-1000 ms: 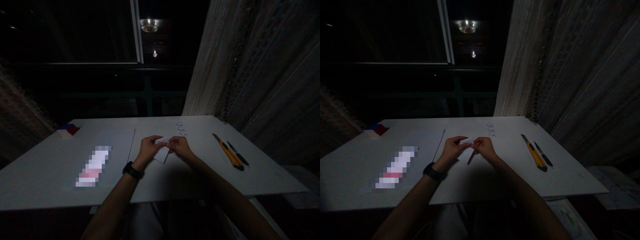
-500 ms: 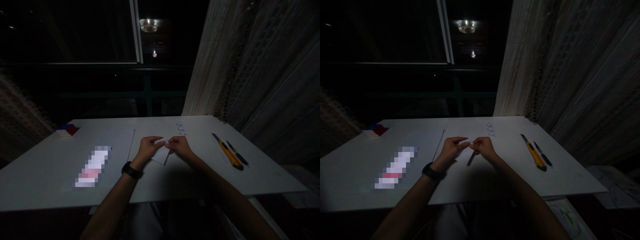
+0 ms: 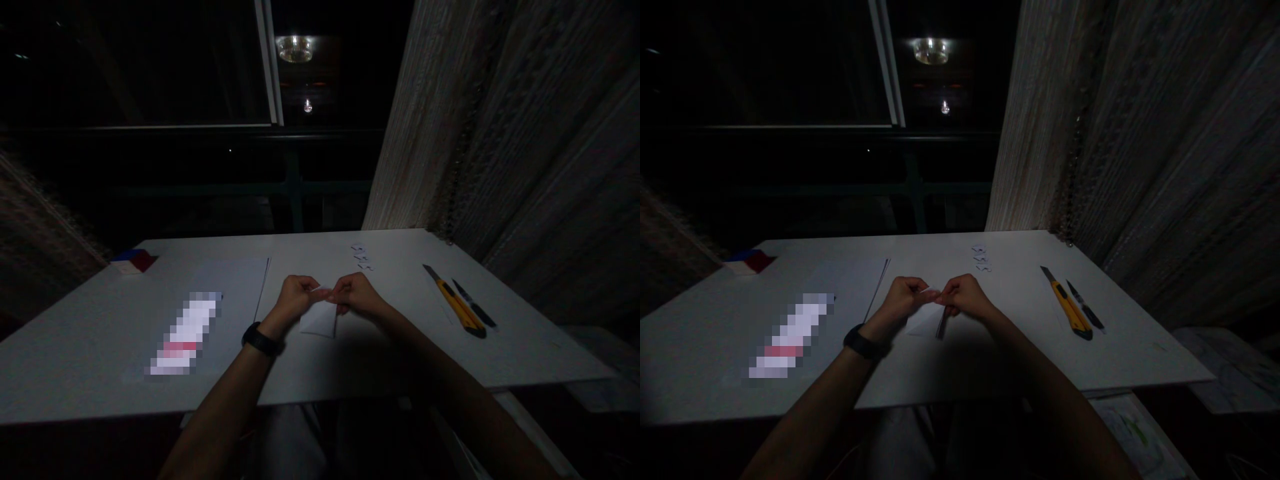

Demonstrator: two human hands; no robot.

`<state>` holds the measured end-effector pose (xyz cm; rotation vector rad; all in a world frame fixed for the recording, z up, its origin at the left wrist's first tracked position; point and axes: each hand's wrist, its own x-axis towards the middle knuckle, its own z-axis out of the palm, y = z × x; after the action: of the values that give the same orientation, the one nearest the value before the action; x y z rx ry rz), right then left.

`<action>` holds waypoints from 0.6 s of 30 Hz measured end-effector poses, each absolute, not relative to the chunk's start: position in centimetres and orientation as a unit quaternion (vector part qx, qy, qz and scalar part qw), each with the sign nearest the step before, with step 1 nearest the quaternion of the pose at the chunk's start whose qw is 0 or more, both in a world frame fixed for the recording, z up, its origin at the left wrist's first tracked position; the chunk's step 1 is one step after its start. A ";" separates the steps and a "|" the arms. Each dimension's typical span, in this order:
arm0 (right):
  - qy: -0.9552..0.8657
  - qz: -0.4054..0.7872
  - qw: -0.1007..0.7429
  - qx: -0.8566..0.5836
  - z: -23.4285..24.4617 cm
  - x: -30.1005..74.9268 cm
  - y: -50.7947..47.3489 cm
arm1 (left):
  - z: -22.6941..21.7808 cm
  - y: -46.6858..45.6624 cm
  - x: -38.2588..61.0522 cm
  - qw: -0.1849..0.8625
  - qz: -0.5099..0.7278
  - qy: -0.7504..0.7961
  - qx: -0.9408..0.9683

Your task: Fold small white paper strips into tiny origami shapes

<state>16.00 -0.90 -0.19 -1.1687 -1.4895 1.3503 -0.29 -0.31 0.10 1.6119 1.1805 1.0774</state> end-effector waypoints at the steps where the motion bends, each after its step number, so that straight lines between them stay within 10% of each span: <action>1: -0.591 0.536 0.390 -0.459 -0.2 16.0 -0.9 | 0.1 -0.3 -0.3 0.432 0.434 0.469 0.636; 18: -0.612 0.542 0.374 -0.439 -0.2 16.3 -1.0 | 0.3 -0.4 -0.4 0.486 0.447 0.424 0.619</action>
<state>16.30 -1.04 -0.17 -1.1236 -1.5665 1.3867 -0.44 -0.37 0.32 1.5076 1.0331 1.0889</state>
